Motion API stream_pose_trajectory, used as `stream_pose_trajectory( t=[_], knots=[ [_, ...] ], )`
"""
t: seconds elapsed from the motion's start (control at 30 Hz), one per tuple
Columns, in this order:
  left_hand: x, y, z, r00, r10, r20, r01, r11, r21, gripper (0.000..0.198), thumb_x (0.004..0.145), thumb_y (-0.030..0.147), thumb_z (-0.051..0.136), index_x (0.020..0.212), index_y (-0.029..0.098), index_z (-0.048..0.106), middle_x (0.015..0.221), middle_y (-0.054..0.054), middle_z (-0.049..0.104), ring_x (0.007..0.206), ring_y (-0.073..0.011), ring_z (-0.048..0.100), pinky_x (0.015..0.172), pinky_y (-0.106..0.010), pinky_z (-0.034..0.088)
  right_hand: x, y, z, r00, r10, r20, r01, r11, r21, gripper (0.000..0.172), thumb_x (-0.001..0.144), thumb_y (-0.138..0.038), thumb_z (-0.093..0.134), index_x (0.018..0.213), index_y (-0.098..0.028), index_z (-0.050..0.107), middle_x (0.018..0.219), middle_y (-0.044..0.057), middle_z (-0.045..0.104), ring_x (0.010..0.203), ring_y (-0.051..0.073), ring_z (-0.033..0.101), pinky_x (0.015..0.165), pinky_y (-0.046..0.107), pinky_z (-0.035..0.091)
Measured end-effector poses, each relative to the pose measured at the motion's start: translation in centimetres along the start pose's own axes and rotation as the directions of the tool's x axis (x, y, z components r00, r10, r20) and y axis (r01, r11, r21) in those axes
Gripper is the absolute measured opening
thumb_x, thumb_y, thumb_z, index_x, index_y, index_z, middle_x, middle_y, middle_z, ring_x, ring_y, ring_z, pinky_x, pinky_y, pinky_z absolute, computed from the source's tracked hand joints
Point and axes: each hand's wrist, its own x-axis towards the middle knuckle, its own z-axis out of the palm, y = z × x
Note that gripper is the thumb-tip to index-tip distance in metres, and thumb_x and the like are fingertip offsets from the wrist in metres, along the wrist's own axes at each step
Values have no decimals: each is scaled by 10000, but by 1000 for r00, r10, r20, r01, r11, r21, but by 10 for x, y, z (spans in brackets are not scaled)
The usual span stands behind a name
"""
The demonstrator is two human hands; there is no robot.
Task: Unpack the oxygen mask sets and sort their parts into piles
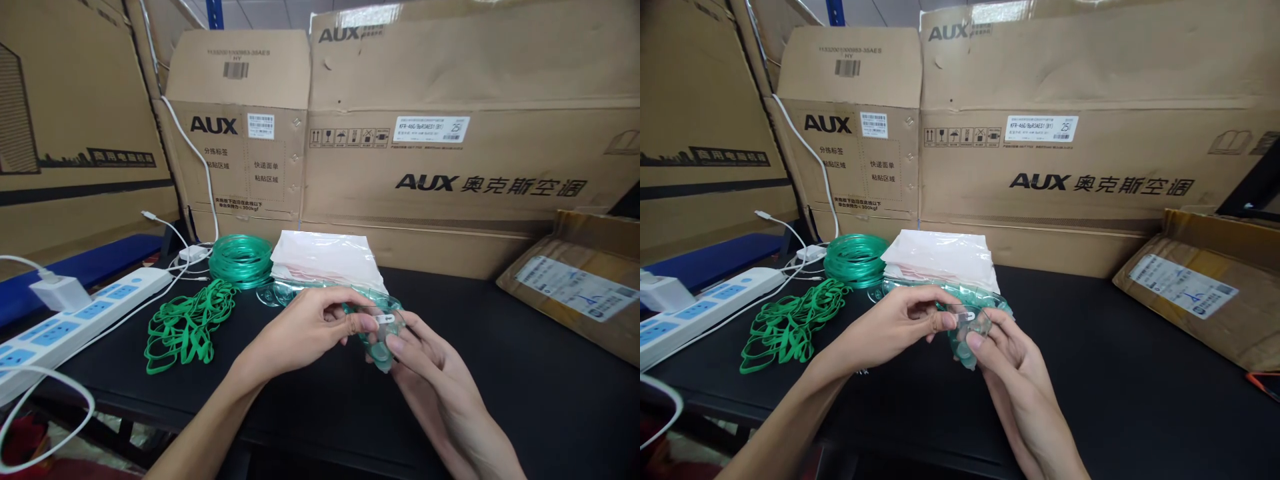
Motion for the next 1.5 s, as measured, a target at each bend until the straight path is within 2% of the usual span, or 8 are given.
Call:
stream_pose_trajectory(
  t=[0.17,0.33,0.5,0.73,1.0,1.17,1.33,1.5],
  knots=[
    [-1,4,-2,999,-49,-6,49,998,-29,204,897,338,733,1018,173,746,826,-8,695,693,-110,521,645,-226,418,0,2,-2,1000,15,-3,-15,1000,17,345,847,-345,798,1162,-226,725,1116,103,728,1022,260,670,822,342,574],
    [0,2,1,999,-30,-16,30,999,-31,187,900,337,731,1010,187,754,920,-21,723,751,-119,553,684,-232,431,-1,2,-3,1000,-6,-21,6,1000,4,296,843,-336,803,1119,-249,740,1102,81,739,1024,245,674,874,337,555],
    [0,-1,1,1000,-1,1,1,1000,13,212,928,361,693,1031,186,755,832,1,689,681,-108,550,655,-230,439,-2,0,-1,999,-15,-34,15,1000,-27,247,836,-322,813,1066,-252,757,1120,72,739,1049,239,670,944,347,523],
    [0,-1,2,999,-17,-34,20,997,79,203,920,335,704,1030,173,755,854,3,692,683,-109,559,667,-234,443,0,5,-3,983,-114,-147,98,988,-117,260,796,-317,856,1028,-255,756,1032,43,754,1019,198,676,876,253,523],
    [0,-2,3,999,6,-53,2,988,156,214,922,365,700,1021,190,773,868,2,697,672,-114,560,661,-239,435,-3,7,-1,955,-202,-217,148,959,-240,223,792,-327,858,990,-276,767,1008,24,763,1038,228,690,901,310,548],
    [1,-5,3,998,17,-55,-7,984,177,225,908,403,716,1006,213,786,895,-10,711,682,-130,562,646,-249,429,-3,8,-5,952,-216,-218,155,951,-266,209,787,-321,862,973,-287,773,992,11,766,991,205,688,868,285,548],
    [0,-3,3,998,39,-55,-26,973,229,198,917,387,709,1001,228,790,922,-9,727,776,-156,581,672,-256,408,-4,7,-5,942,-245,-230,168,936,-309,189,770,-331,871,932,-291,782,946,3,749,920,185,664,796,265,535],
    [-1,-1,4,997,53,-50,-37,962,269,176,930,346,693,1017,222,783,936,1,731,761,-144,550,689,-262,394,-6,5,-8,929,-305,-210,207,898,-388,147,766,-325,866,886,-288,789,958,11,720,951,205,639,821,290,521]
  ],
)
